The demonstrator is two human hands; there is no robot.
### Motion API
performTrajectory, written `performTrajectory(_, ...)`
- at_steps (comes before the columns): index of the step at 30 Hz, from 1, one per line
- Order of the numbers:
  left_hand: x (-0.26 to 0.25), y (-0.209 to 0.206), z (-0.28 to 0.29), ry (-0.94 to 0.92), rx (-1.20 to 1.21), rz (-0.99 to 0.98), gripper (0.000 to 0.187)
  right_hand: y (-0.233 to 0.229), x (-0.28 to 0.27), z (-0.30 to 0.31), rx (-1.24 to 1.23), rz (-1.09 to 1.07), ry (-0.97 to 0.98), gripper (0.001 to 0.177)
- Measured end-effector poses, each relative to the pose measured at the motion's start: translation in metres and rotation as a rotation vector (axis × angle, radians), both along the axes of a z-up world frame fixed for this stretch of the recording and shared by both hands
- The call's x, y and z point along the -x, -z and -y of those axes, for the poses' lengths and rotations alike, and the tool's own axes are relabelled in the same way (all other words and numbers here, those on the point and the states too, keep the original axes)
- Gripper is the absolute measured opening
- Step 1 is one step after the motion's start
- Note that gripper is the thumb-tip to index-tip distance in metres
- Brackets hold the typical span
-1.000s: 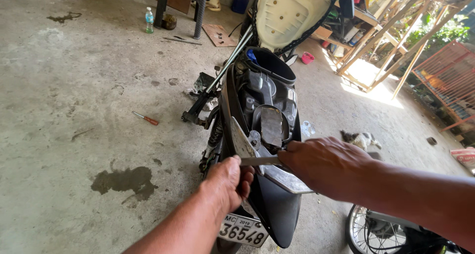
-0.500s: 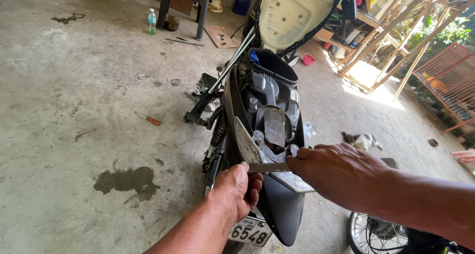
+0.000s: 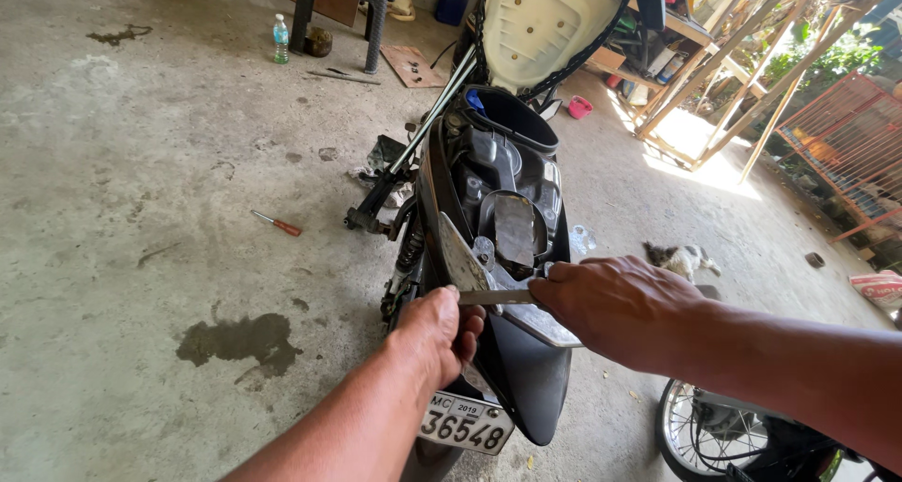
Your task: The person uses a metal file to shape and smooth the edges of a chrome rear fender attached to a motorcycle. The person repeatedly files the same edge area while holding the fender steady with the other hand.
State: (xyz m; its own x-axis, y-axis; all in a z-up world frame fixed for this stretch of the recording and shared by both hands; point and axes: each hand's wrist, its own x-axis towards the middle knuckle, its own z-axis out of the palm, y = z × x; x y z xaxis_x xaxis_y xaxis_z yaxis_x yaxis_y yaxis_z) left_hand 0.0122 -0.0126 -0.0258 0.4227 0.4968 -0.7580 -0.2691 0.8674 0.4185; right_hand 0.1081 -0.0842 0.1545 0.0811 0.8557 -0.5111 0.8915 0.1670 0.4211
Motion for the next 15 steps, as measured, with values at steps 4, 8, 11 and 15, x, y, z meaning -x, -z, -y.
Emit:
performTrajectory(4, 0.003, 0.000, -0.004, -0.041, 0.008, 0.003, 0.033, 0.007, -0.001, -0.005, -0.001, 0.008, -0.005, 0.024)
performTrajectory(8, 0.000, 0.003, 0.006, -0.012, -0.042, 0.018, 0.030, 0.007, -0.009, 0.003, -0.023, -0.015, -0.080, 0.031)
performTrajectory(11, -0.001, 0.003, 0.003, -0.008, -0.021, -0.027, 0.029, 0.008, -0.009, 0.002, -0.017, -0.019, -0.052, 0.030)
performTrajectory(15, 0.002, 0.001, -0.002, -0.045, -0.019, 0.001, 0.031, 0.012, -0.006, -0.001, -0.009, 0.011, -0.020, 0.025)
